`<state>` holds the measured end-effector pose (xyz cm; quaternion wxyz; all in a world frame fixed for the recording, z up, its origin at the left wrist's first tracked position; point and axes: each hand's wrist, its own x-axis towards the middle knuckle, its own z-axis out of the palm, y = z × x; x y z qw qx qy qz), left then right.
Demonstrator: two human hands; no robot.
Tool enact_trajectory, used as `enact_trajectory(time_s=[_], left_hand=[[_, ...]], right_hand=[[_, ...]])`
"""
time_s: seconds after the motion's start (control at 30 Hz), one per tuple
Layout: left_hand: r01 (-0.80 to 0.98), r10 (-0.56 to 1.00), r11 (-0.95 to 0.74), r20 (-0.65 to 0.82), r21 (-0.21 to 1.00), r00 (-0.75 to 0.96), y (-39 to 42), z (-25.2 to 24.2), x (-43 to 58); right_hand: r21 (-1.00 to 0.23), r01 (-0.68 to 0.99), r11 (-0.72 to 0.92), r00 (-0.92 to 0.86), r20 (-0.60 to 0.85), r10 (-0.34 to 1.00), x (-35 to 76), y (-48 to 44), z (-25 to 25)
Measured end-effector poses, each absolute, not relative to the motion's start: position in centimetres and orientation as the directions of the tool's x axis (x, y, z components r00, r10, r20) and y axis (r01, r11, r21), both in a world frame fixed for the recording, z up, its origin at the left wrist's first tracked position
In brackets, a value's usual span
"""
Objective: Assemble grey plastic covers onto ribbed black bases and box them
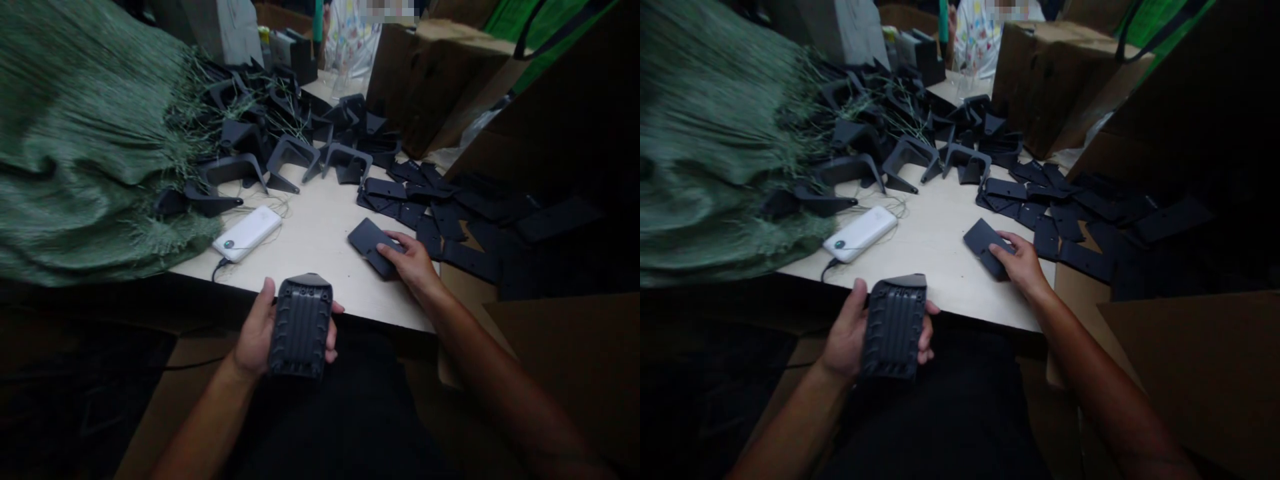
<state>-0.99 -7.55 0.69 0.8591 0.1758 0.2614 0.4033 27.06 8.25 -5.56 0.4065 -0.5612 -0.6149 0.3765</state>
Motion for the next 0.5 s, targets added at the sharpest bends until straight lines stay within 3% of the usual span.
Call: enact_trajectory(time_s=[0.1,0.23,0.37,0.5], left_hand=[[-0.665,0.83,0.553,-0.259,0.502,0.495,-6.6,0.2,-0.9],[-0.814,0.905,0.421,-0.248,0.4,0.346,-5.9,-0.8,-0.9],[-0.892,0.941,0.274,-0.29,0.359,0.172,-5.3,-1.2,-0.4],[-0.894,0.95,0.245,-0.276,0.376,0.144,-4.8,-1.0,0.1]], right_hand=[[-0.854,0.508,0.114,-0.065,0.094,0.993,26.1,7.3,-5.3],[-0.53,0.808,0.258,-0.196,0.17,0.966,25.7,7.0,-3.8],[-0.402,0.83,0.388,-0.364,0.137,0.921,25.8,7.3,-3.1],[-0.323,0.844,0.428,-0.426,0.083,0.901,26.0,7.4,-3.4]])
